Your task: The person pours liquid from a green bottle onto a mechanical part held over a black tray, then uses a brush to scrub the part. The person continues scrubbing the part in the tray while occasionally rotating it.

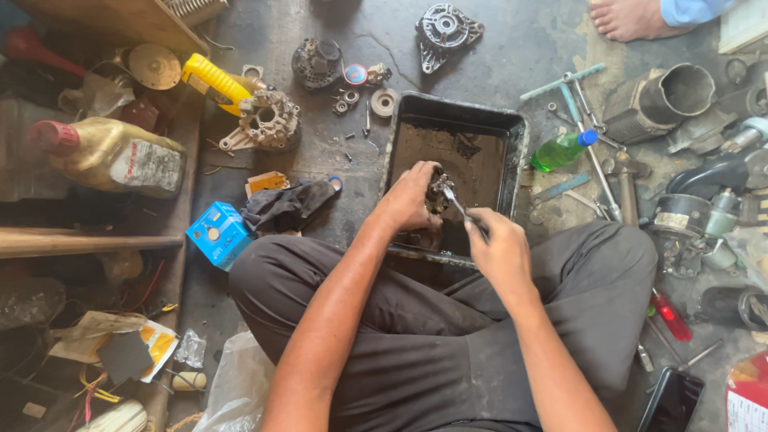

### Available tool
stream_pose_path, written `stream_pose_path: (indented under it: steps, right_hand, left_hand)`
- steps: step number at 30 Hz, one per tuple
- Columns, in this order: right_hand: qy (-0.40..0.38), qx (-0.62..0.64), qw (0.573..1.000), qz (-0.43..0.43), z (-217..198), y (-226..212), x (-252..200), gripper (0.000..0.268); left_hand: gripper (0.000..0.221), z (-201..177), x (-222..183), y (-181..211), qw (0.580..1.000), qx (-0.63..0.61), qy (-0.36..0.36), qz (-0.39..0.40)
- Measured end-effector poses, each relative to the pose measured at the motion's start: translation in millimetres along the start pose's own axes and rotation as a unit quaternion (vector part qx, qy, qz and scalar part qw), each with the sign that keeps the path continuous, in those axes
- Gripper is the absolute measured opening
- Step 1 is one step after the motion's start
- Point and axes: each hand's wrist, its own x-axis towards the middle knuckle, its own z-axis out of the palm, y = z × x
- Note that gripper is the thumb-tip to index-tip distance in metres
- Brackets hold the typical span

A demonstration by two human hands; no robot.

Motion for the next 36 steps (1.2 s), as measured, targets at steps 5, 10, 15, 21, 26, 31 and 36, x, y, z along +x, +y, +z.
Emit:
stream_pose_path:
  steps: [5, 10, 15, 21, 26, 31, 36]
  right_hand:
    - [0.025, -0.093, 0.995, 0.011, 27, -19, 1, 0.014]
    - [0.008, -0.109, 0.993, 0.046, 35, -24, 4, 0.013]
    - [0.034, -0.064, 0.997, 0.006, 29, -16, 2, 0.011]
    - [-0.004, -0.104, 0.994, 0.033, 27, -23, -5, 0.012]
    - [-0.024, -0.031, 0.999, -0.002, 1, -2, 7, 0.013]
    - [-0.051, -0.029, 0.998, -0.02, -5, 5, 14, 0.013]
    - [-0.057, -0.052, 0.997, -0.019, -9, 0, 19, 0.014]
  left_hand:
    - [0.078, 19, -3, 0, 0.995, -0.024, 0.098, 0.015]
    - [0.085, 11, -4, 2, 0.993, -0.067, 0.083, -0.058]
    - [0.077, 12, -6, 7, 0.993, -0.077, 0.077, -0.043]
    - [0.079, 6, -4, 4, 0.993, -0.081, 0.088, 0.002]
    - [0.076, 1, -4, 8, 0.992, -0.117, 0.039, -0.013]
    - [0.076, -7, -4, 10, 0.993, -0.105, 0.008, 0.044]
    - [0.074, -12, -3, 14, 0.993, -0.113, -0.021, -0.019]
